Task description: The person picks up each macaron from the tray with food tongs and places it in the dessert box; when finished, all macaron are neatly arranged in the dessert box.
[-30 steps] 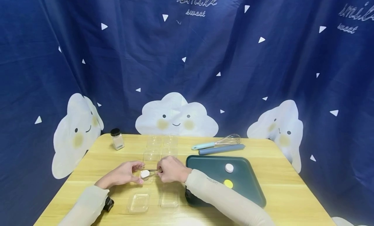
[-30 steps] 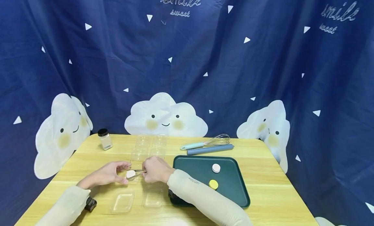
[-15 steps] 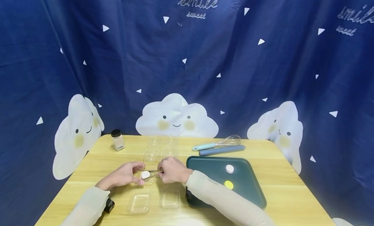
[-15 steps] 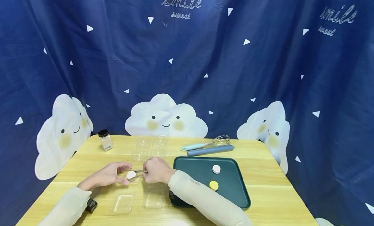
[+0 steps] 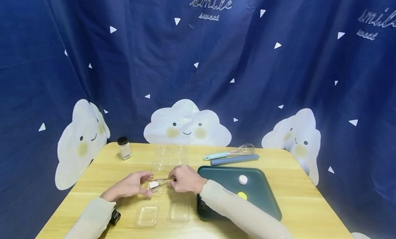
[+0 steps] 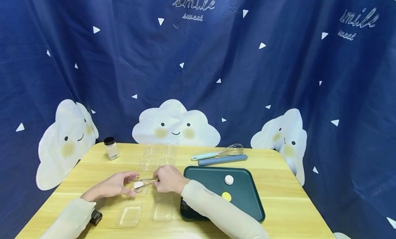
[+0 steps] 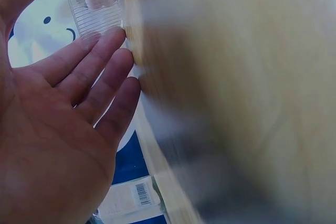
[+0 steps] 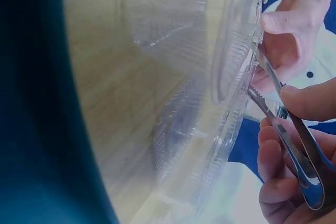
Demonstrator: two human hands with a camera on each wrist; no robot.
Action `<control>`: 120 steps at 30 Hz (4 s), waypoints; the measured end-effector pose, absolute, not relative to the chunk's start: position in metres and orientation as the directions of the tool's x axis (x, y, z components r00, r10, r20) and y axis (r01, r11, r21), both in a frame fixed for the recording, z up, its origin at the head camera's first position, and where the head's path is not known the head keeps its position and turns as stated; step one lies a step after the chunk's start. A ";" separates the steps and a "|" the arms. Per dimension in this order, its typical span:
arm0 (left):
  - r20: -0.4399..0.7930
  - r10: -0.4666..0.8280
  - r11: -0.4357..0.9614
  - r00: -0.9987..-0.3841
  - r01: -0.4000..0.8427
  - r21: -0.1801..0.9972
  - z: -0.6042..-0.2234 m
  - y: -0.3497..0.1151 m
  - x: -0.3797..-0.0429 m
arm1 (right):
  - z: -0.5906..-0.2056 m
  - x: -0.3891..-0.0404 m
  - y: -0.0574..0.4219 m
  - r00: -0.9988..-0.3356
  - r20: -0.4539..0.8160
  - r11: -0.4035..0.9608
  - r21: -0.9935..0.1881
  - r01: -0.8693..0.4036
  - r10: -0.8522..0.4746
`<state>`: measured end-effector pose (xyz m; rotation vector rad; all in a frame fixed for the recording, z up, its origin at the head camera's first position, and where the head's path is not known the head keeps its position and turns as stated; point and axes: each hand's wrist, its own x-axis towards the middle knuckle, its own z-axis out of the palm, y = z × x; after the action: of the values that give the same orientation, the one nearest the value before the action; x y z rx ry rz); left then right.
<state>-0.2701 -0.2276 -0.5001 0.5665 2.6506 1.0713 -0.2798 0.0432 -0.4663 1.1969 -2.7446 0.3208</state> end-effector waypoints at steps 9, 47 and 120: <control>-0.048 0.440 0.676 -0.896 0.296 0.674 -0.500 -0.229 -0.270 | -0.467 -0.281 0.056 -0.671 0.277 0.622 -0.253 -0.741 -0.687; -0.060 0.475 0.810 -0.878 0.409 0.421 -0.468 -0.126 -0.265 | -0.457 -0.304 0.274 -0.910 0.326 0.681 -0.608 -0.408 -0.254; -0.084 0.502 0.774 -0.861 0.403 0.489 -0.468 -0.126 -0.271 | -0.481 -0.259 0.365 -0.979 0.136 0.867 -0.457 -0.197 -0.150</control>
<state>-0.2709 -0.1255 -0.4683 0.7128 2.7577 0.6891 -0.2593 0.3647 -0.4812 0.2743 -2.9426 0.7358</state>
